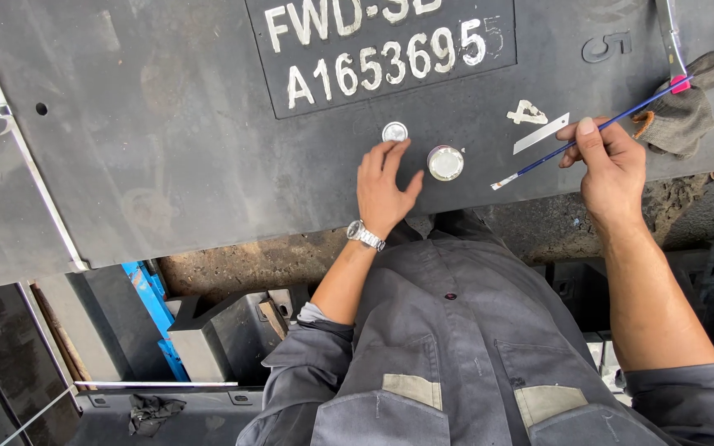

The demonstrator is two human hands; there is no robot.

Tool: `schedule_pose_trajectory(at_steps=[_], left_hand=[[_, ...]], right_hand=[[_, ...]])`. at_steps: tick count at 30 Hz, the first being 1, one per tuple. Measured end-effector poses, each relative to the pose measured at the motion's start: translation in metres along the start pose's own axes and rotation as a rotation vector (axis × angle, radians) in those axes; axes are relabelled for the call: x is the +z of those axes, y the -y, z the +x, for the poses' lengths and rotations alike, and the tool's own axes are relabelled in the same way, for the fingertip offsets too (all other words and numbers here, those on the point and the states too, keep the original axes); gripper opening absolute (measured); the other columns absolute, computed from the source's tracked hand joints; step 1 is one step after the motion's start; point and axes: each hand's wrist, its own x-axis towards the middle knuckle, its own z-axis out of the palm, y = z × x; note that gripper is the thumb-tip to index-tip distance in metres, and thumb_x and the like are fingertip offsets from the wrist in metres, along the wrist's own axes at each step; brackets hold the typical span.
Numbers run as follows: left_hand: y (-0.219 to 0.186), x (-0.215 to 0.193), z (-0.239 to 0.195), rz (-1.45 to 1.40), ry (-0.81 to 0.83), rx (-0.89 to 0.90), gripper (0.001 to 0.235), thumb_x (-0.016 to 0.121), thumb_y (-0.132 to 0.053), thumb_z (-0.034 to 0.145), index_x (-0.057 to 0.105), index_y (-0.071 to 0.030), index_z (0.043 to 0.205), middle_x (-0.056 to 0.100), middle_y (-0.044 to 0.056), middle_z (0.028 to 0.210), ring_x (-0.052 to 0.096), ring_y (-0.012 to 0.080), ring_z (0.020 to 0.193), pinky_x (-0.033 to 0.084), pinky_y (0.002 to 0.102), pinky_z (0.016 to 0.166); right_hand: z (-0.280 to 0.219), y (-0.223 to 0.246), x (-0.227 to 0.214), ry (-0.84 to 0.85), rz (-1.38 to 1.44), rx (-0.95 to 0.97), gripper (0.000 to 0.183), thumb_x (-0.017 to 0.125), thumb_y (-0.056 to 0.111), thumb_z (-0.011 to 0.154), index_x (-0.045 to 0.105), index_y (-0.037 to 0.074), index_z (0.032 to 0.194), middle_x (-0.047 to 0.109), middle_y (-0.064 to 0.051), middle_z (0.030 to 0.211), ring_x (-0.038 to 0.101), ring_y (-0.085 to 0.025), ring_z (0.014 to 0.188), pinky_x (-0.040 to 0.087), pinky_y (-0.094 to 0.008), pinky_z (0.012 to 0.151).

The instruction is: Painting identification numbers on industrial metal components using white paint and a brush.

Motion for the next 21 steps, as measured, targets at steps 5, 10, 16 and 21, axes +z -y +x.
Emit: schedule_pose_trajectory(at_steps=[5, 10, 16, 21], left_hand=[[0.025, 0.005, 0.035, 0.18, -0.01, 0.072, 0.069, 0.084, -0.025, 0.077, 0.058, -0.015, 0.14, 0.061, 0.008, 0.129, 0.06, 0.0296, 0.111, 0.05, 0.042, 0.091], [0.038, 0.01, 0.045, 0.214, 0.191, 0.017, 0.07, 0.083, -0.025, 0.084, 0.056, -0.015, 0.148, 0.065, 0.005, 0.108, 0.062, 0.0279, 0.092, 0.05, 0.043, 0.086], [0.015, -0.008, 0.035, 0.064, 0.031, 0.006, 0.063, 0.087, -0.018, 0.069, 0.065, -0.011, 0.127, 0.063, 0.009, 0.098, 0.065, 0.0268, 0.085, 0.049, 0.043, 0.072], [-0.02, -0.023, 0.013, -0.433, -0.084, -0.027, 0.037, 0.085, -0.017, 0.077, 0.075, -0.011, 0.112, 0.061, 0.003, 0.11, 0.07, 0.0154, 0.096, 0.062, 0.03, 0.082]], right_hand=[[0.0, -0.008, 0.0, -0.004, 0.015, 0.015, 0.029, 0.057, 0.023, 0.119, 0.067, -0.002, 0.11, 0.068, -0.006, 0.101, 0.059, -0.011, 0.081, 0.052, -0.028, 0.081], [-0.001, -0.01, 0.003, -0.003, 0.043, -0.01, 0.029, 0.057, 0.023, 0.12, 0.067, -0.002, 0.11, 0.069, -0.007, 0.101, 0.059, -0.011, 0.081, 0.052, -0.028, 0.08], [-0.002, -0.02, -0.003, -0.034, 0.077, 0.008, 0.029, 0.057, 0.023, 0.121, 0.067, -0.002, 0.111, 0.068, -0.007, 0.101, 0.06, -0.012, 0.08, 0.052, -0.028, 0.08], [0.001, -0.032, -0.014, -0.082, 0.183, 0.026, 0.029, 0.058, 0.024, 0.12, 0.066, -0.003, 0.112, 0.07, -0.009, 0.103, 0.061, -0.012, 0.079, 0.054, -0.028, 0.078]])
